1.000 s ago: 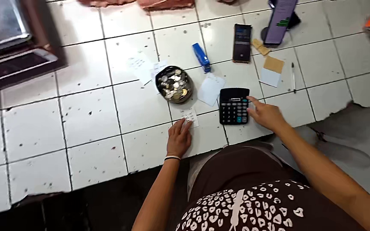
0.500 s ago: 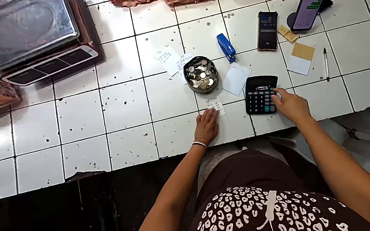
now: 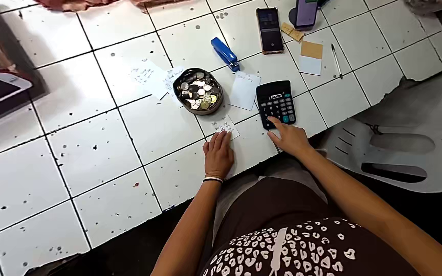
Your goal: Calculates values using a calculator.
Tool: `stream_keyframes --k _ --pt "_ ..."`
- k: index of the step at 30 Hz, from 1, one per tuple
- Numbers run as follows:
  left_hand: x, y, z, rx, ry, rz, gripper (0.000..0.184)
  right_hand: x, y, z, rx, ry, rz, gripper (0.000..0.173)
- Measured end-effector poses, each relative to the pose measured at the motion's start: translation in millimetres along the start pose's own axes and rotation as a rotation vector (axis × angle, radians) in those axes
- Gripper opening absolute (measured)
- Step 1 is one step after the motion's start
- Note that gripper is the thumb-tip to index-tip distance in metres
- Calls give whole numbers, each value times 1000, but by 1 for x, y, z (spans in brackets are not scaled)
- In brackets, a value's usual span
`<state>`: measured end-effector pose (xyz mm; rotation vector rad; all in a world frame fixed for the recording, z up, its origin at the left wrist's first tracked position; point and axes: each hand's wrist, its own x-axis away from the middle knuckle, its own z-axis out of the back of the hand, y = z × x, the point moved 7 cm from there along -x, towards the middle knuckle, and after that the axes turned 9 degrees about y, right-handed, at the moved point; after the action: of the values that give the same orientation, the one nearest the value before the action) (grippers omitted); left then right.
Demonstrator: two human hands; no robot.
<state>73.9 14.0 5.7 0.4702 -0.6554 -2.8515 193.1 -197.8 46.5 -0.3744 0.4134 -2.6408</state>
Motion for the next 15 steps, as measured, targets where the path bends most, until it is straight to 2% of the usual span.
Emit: stream_keyframes --k 2,6,11,15 --pt "0 0 0 -2 -3 1 46 -4 -1 1 25 -7 3 53" --pt "-1 0 2 6 -4 11 47 -16 -4 20 -14 127 26 53" --pt "-1 -2 2 -2 0 16 47 -35 4 20 48 -74 -92 55" --pt "-1 -1 2 9 -8 29 46 -21 -3 28 13 59 -15 52"
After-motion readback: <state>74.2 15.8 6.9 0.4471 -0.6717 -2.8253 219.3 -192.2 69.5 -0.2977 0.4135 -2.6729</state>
